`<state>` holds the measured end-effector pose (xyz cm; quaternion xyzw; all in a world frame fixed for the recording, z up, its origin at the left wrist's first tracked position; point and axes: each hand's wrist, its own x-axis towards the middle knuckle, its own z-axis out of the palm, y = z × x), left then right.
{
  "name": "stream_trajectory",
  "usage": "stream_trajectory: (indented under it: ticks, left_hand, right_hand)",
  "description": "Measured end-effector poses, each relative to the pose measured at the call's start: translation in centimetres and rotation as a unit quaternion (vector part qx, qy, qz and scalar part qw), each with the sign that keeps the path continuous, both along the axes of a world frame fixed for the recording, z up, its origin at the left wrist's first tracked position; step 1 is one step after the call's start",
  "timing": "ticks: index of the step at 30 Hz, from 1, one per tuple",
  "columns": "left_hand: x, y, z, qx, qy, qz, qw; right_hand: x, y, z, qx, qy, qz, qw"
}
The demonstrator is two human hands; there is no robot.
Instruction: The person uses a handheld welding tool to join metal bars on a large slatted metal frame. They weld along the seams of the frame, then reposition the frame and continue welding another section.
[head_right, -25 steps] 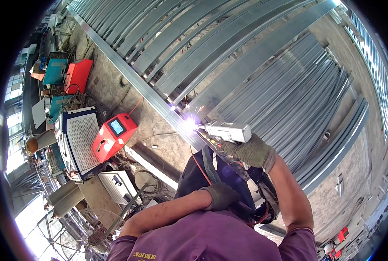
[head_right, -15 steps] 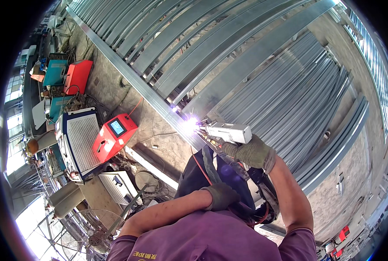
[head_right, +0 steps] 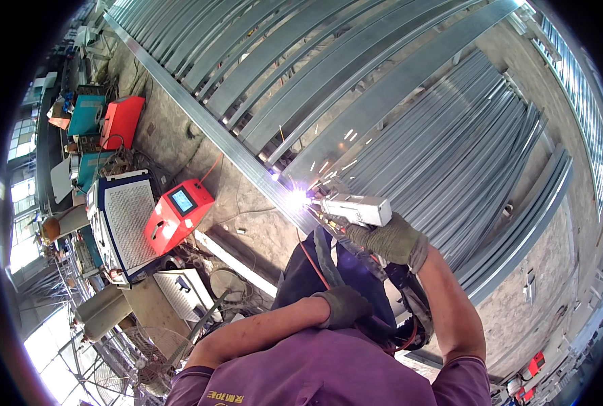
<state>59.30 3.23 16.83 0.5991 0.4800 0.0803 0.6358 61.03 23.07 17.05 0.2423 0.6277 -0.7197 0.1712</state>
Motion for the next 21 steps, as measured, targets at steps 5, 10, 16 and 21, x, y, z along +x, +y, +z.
stream_trajectory:
  ticks: [5, 10, 16, 21]
  left_hand:
    - [0.3, 0.1, -0.2, -0.008, 0.006, -0.008, 1.000]
    - [1.1, 0.1, -1.0, 0.007, 0.009, -0.016, 1.000]
    - [1.5, -0.5, -1.8, 0.018, 0.011, 0.015, 1.000]
    - [2.3, -2.4, -4.1, 0.054, 0.053, 0.003, 0.997]
  right_hand:
    - [-0.1, 0.2, 1.4, 0.001, -0.079, 0.023, 0.997]
    - [1.7, 0.0, -1.0, 0.075, -0.081, 0.021, 0.994]
    - [3.2, 3.9, 0.7, 0.048, -0.049, -0.103, 0.992]
    - [6.0, 8.4, 0.6, 0.115, -0.078, -0.217, 0.966]
